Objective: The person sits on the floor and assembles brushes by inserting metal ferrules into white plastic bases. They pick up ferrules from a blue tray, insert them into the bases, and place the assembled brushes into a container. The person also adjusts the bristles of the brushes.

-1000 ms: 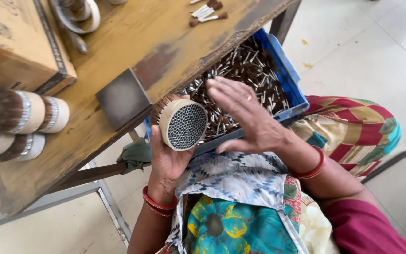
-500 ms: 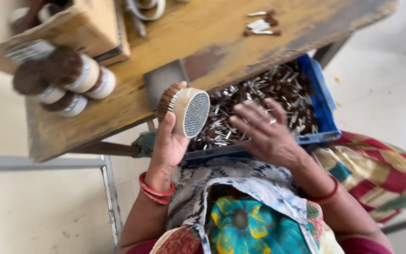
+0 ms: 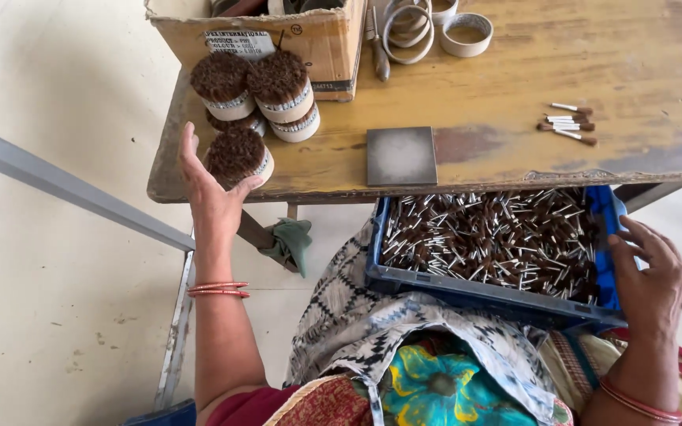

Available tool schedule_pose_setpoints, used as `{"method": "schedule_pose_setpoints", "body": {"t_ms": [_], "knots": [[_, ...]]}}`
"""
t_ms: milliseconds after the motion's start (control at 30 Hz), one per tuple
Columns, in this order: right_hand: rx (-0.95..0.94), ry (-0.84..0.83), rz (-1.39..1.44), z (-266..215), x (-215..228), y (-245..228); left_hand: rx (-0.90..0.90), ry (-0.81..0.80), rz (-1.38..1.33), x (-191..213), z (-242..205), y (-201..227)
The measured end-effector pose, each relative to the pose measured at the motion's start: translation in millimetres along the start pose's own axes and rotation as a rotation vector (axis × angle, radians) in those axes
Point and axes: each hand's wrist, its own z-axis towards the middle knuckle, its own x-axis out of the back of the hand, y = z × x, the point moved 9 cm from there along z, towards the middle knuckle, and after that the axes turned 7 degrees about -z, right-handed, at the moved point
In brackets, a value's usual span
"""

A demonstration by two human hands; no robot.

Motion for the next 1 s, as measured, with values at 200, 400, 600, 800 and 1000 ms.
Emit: {"method": "schedule_pose_setpoints", "body": {"t_ms": [200, 400, 600, 800, 1000], "knots": [[-0.062, -0.022, 0.049, -0.4, -0.6, 2.1, -0.071, 0.059, 0.035, -2.6, -5.3, 4.3], [-0.139, -0.021, 0.126, 4.0, 4.7, 3.2, -0.375, -0.046, -0.006, -55.3, -11.1, 87.7], [-0.163, 0.017, 0.255, 1.5, 13.4, 15.9, -0.607, -0.238, 0.145, -160.7, 14.6, 150.6], [-0.193, -0.010, 0.224, 3.8, 15.4, 7.5, -0.521, -0.013, 0.463, -154.8, 117.0, 108.8], [-0.134, -0.054, 0.165, 2.8, 11.3, 3.3, -0.467, -0.093, 0.536, -163.3, 168.1, 57.5]]}}
